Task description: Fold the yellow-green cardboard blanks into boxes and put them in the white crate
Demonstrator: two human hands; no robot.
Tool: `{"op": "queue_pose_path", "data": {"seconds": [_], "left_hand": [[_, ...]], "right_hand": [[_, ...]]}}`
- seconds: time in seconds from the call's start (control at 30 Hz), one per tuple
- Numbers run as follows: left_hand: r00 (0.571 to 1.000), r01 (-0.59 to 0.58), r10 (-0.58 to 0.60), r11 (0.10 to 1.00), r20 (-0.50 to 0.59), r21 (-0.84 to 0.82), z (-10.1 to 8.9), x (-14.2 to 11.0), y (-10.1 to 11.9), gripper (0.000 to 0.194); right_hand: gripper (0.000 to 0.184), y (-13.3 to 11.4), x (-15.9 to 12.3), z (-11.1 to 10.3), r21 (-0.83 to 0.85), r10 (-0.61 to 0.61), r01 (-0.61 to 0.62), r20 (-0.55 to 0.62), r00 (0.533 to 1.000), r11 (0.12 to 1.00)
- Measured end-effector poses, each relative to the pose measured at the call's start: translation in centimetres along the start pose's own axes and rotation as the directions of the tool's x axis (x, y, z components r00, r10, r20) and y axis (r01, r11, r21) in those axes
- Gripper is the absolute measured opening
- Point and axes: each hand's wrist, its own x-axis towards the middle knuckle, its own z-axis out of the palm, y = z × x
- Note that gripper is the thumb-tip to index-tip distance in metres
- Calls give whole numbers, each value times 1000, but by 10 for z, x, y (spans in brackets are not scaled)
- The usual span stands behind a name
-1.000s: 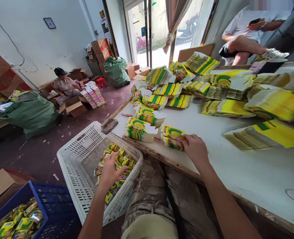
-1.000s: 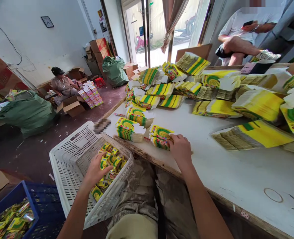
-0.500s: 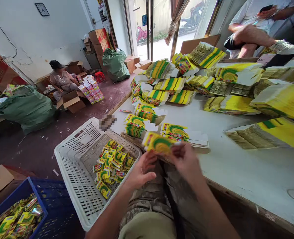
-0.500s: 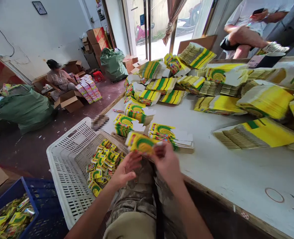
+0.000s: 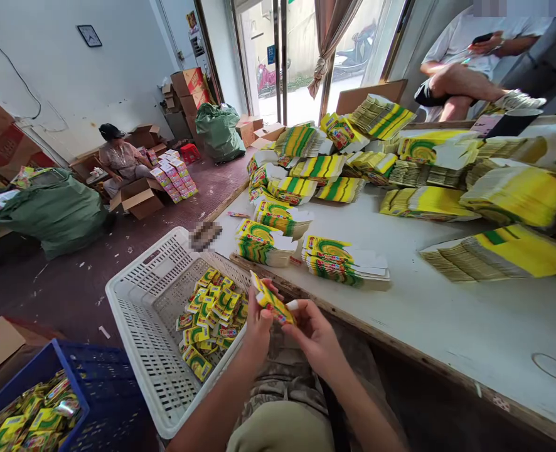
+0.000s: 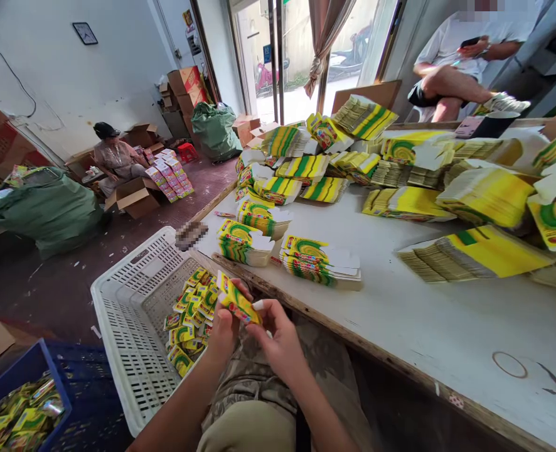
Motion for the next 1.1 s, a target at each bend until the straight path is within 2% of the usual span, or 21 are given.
{"op": "queue_pose_path", "data": {"seconds": [0.07, 0.13, 0.2, 0.27, 0.33, 0.4, 0.47, 0.5, 0.53, 0.6, 0.67, 0.73, 0.77, 0.8, 0.87, 0.9, 0.97, 1.1], "left_hand": [[999, 10, -14, 993, -30, -121, -2, -2, -6, 62], [995, 56, -71, 980, -71, -193, -7, 0, -7, 52], [996, 83, -86, 984, -15, -155, -17, 6, -1, 48], [996, 32, -23, 994, 83, -100, -32, 12, 8, 50], [979, -78, 85, 996, 184, -48, -47, 16, 20, 62], [944, -184, 160, 981, 289, 55, -57, 18, 30, 86], [894, -240, 118, 941, 433, 238, -55, 17, 36, 112], [867, -248, 61, 913, 494, 323, -51, 16, 37, 116], [849, -243, 2, 890, 528, 386, -45, 14, 37, 110], [855, -202, -72, 865, 513, 458, -33, 10, 34, 83], [895, -186, -57, 854, 442, 486, -24, 6, 30, 65], [906, -235, 8, 840, 422, 489, -20, 2, 27, 69], [896, -272, 37, 832, 442, 483, -19, 1, 26, 74], [882, -309, 61, 824, 468, 475, -18, -1, 25, 79], [849, -372, 94, 806, 520, 460, -15, -5, 23, 83], [835, -396, 105, 798, 541, 455, -14, -6, 23, 81], [816, -419, 115, 792, 566, 443, -13, -9, 22, 70], [831, -375, 76, 808, 551, 454, -15, -11, 23, 62]], "right_hand": [[23, 1, 2, -10, -3, 2, -2, 6, 1000, 1000], [20, 0, 2, -20, -87, -7, 10, 32, 999, 996], [18, -2, 2, -31, -239, -68, 72, 25, 997, 968], [15, -3, 4, -43, -414, -211, 193, 2, 977, 890], [12, -6, 6, -53, -576, -380, 334, 44, 924, 746], [15, -9, 8, -57, -670, -488, 465, 173, 856, 578], [20, -12, 6, -52, -675, -521, 568, 306, 797, 472], [22, -14, 5, -48, -658, -530, 600, 341, 776, 455], [22, -14, 3, -43, -643, -543, 614, 346, 765, 457], [20, -11, 1, -36, -637, -578, 571, 232, 782, 518], [42, -4, 0, -33, -593, -546, 439, -2, 838, 675], [59, 5, -1, -31, -376, -335, 253, -170, 927, 891], [61, 10, -1, -29, -207, -170, 132, -176, 970, 969], [60, 14, -1, -27, -34, -1, -3, -126, 992, 999], [58, 20, -1, -22, 225, 245, -245, 26, 969, 943], [58, 21, -2, -18, 292, 306, -316, 80, 949, 903], [58, 22, -4, -13, 333, 327, -348, 119, 938, 876], [61, 19, -12, -10, 231, 183, -193, 65, 981, 954]]}}
